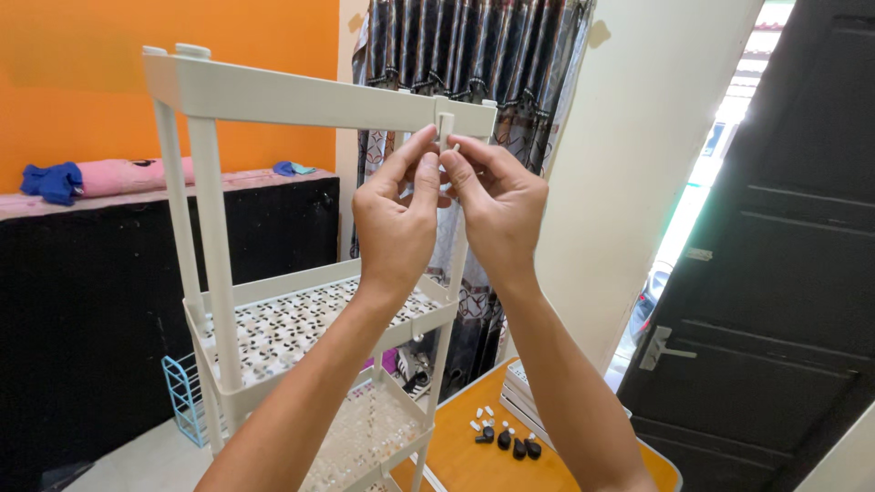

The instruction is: The person assembles a white plastic rolling cart by inserting small white plastic connectors into the frame and attaching perforated trays. The person then lays out white plastic rods and begins inserting them into the tray frame to form a base structure.

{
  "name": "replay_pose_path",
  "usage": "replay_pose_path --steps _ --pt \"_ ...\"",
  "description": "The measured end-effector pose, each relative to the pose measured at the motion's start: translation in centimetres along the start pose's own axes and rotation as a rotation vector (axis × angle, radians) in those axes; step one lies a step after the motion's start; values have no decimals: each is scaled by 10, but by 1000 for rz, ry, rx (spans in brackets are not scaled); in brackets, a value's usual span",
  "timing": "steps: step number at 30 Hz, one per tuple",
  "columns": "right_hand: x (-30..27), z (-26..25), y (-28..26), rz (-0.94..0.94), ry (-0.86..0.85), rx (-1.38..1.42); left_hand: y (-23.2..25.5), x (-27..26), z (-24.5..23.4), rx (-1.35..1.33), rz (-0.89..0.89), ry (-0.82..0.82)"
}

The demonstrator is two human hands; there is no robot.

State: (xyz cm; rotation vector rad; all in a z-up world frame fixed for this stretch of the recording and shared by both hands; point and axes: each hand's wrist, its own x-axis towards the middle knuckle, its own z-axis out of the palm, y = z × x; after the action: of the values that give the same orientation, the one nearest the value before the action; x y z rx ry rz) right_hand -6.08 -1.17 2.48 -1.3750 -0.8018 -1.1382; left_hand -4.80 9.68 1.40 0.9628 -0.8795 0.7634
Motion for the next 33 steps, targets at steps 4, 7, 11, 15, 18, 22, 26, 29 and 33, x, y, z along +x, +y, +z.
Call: replay_pose_path --steps 4,7,11,15,18,22,26,29,33 --pt "16 8 8 8 15 -22 -1 7 -4 -18 -2 4" --pt "26 16 15 -5 38 -24 -1 14 -5 5 12 12" --pt "36 19 19 -17 38 -69 -2 16 -4 57 38 36" --pt "42 24 19 -39 12 -57 -5 18 -4 116 117 70" --pt "46 25 20 -37 22 -138 -8 19 -3 131 168 85" --pt "51 26 20 -43 -11 -129 -8 21 -1 80 103 116" --pt "58 26 19 -60 -33 -172 -8 20 -1 -21 57 107" --pt "61 25 17 -64 -74 -183 -9 17 -2 -47 69 107" --pt "60 26 11 -101 -94 -316 -9 16 -5 -92 55 104"
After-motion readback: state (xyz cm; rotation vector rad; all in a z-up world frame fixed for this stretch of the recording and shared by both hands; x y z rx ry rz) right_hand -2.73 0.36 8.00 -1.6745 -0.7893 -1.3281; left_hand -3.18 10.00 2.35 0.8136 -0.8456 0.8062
